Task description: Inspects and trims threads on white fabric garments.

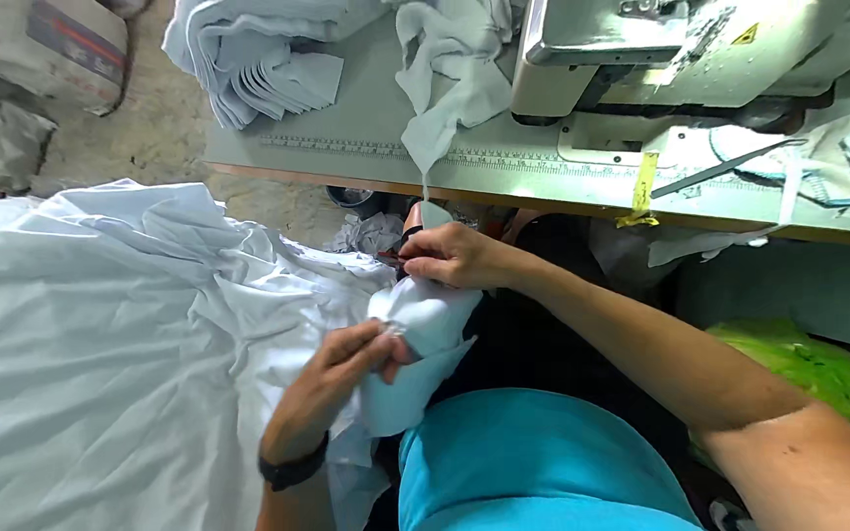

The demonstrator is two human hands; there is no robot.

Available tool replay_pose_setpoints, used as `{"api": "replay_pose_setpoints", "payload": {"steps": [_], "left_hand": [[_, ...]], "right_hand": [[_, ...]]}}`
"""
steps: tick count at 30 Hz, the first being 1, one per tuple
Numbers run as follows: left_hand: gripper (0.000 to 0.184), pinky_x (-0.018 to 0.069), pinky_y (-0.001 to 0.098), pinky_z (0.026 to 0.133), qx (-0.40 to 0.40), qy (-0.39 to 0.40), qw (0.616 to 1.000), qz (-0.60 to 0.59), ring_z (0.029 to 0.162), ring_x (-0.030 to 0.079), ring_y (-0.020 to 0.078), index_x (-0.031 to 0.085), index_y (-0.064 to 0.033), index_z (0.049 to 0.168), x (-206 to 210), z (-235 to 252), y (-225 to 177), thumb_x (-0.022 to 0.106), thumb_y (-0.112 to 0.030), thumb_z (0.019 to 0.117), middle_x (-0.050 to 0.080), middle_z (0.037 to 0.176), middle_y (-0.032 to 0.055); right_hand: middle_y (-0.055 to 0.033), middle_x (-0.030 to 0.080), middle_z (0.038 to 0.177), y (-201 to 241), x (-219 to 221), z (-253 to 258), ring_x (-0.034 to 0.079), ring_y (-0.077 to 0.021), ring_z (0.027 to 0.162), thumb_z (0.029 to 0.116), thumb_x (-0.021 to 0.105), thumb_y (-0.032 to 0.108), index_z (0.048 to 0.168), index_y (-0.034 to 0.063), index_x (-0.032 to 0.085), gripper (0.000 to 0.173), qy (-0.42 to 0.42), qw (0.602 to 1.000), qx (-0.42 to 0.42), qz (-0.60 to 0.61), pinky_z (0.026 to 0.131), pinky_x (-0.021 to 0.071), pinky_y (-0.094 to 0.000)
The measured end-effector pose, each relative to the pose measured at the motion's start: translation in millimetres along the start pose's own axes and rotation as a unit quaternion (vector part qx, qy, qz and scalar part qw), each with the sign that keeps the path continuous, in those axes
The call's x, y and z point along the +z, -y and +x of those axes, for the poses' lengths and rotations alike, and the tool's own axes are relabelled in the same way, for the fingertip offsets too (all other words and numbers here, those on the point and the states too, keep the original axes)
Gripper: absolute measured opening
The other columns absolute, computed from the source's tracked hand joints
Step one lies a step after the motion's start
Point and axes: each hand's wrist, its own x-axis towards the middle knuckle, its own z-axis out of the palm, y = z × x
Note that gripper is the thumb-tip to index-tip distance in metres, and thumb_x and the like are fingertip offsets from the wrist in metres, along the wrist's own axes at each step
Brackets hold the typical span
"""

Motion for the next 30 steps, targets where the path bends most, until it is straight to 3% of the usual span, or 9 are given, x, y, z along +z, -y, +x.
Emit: {"api": "replay_pose_setpoints", "payload": {"steps": [5, 8, 10, 13, 15, 19, 23, 27, 30], "left_hand": [[0.026, 0.0546, 0.0187, 0.074, 0.027, -0.021, 0.989, -0.146, 0.071, 0.064, -0.0002, 0.074, -0.0161, 0.091, -31.9, -13.2, -7.4, 0.057, -0.028, 0.1046, 0.067, 0.075, -0.0103], [0.027, 0.0579, 0.0211, 0.071, -0.012, -0.147, 0.976, -0.162, 0.069, 0.066, 0.0022, 0.075, -0.0176, 0.083, -29.4, 13.2, 0.9, 0.056, -0.020, 0.1022, 0.068, 0.071, -0.0075], [0.028, 0.0607, 0.0281, 0.076, -0.056, -0.195, 0.973, -0.113, 0.080, 0.071, 0.0091, 0.073, -0.0128, 0.095, -24.8, 38.8, 22.5, 0.047, -0.016, 0.1045, 0.074, 0.087, 0.0004], [0.044, 0.0578, 0.0330, 0.089, -0.088, -0.066, 0.988, -0.106, 0.099, 0.069, 0.0123, 0.068, -0.0032, 0.119, 3.5, 73.9, 49.1, 0.031, -0.026, 0.1109, 0.073, 0.112, 0.0055], [0.045, 0.0551, 0.0362, 0.098, -0.089, -0.033, 0.983, -0.156, 0.109, 0.068, 0.0155, 0.069, -0.0013, 0.117, 20.2, 83.4, 47.4, 0.031, -0.024, 0.1111, 0.073, 0.117, 0.0080], [0.029, 0.0561, 0.0313, 0.090, -0.034, -0.053, 0.996, -0.065, 0.092, 0.068, 0.0080, 0.070, -0.0087, 0.096, 11.1, 60.6, 26.2, 0.043, -0.011, 0.1067, 0.072, 0.092, -0.0031], [0.025, 0.0530, 0.0186, 0.077, -0.029, 0.081, 0.996, 0.034, 0.080, 0.062, -0.0013, 0.065, -0.0089, 0.095, 10.6, 30.4, -0.6, 0.044, -0.012, 0.1074, 0.066, 0.085, -0.0093], [0.028, 0.0499, 0.0141, 0.068, -0.001, 0.030, 0.998, 0.051, 0.072, 0.058, -0.0039, 0.069, -0.0121, 0.094, -3.3, 6.7, -15.5, 0.045, -0.018, 0.1075, 0.065, 0.081, -0.0109], [0.028, 0.0502, 0.0128, 0.067, -0.003, -0.029, 1.000, 0.003, 0.071, 0.060, -0.0051, 0.074, -0.0193, 0.092, -27.8, -14.5, -15.6, 0.052, -0.027, 0.1061, 0.068, 0.080, -0.0124]], "right_hand": [[-0.0081, 0.070, 0.085, -6.1, -16.8, -32.2, 0.067, -0.0145, 0.077, 0.0928, 0.066, 0.010, 0.099, 0.0004, 0.074, 0.015, -0.018, 0.981, -0.129, -0.145, 0.072, 0.0564, -0.0275], [-0.0089, 0.070, 0.084, 0.8, -6.1, -45.0, 0.068, -0.0163, 0.077, 0.0969, 0.059, 0.009, 0.101, -0.0006, 0.074, 0.018, -0.129, 0.962, -0.136, -0.197, 0.072, 0.0570, -0.0285], [-0.0088, 0.071, 0.088, 16.4, 14.5, -54.6, 0.069, -0.0168, 0.080, 0.0999, 0.058, 0.012, 0.104, 0.0004, 0.073, 0.019, -0.139, 0.964, -0.133, -0.185, 0.073, 0.0589, -0.0311], [-0.0077, 0.067, 0.084, 26.5, 63.2, -65.3, 0.068, -0.0203, 0.069, 0.0974, 0.063, 0.018, 0.100, 0.0047, 0.071, 0.016, -0.056, 0.963, -0.139, -0.222, 0.057, 0.0573, -0.0360], [-0.0091, 0.066, 0.083, 26.7, 83.5, -70.7, 0.067, -0.0230, 0.065, 0.0935, 0.068, 0.018, 0.096, 0.0055, 0.069, 0.013, 0.037, 0.969, -0.130, -0.208, 0.052, 0.0552, -0.0385], [-0.0100, 0.071, 0.090, 34.2, 43.8, -65.5, 0.069, -0.0187, 0.083, 0.0930, 0.073, 0.020, 0.100, 0.0012, 0.074, 0.020, 0.096, 0.989, -0.116, -0.002, 0.078, 0.0574, -0.0355], [-0.0042, 0.069, 0.086, 42.4, -3.2, -25.5, 0.056, 0.0012, 0.061, 0.1007, 0.060, 0.012, 0.111, -0.0026, 0.069, 0.020, -0.068, 0.991, -0.069, 0.093, 0.055, 0.0493, -0.0146], [-0.0023, 0.061, 0.073, 7.1, -1.2, -2.6, 0.049, -0.0025, 0.053, 0.1028, 0.058, 0.015, 0.104, 0.0000, 0.070, 0.019, 0.008, 0.995, 0.020, 0.095, 0.048, 0.0427, -0.0194], [-0.0007, 0.063, 0.075, 2.3, -14.3, -19.5, 0.053, 0.0004, 0.060, 0.0964, 0.064, 0.010, 0.100, -0.0007, 0.071, 0.013, 0.056, 0.996, -0.036, 0.061, 0.054, 0.0452, -0.0156]]}}
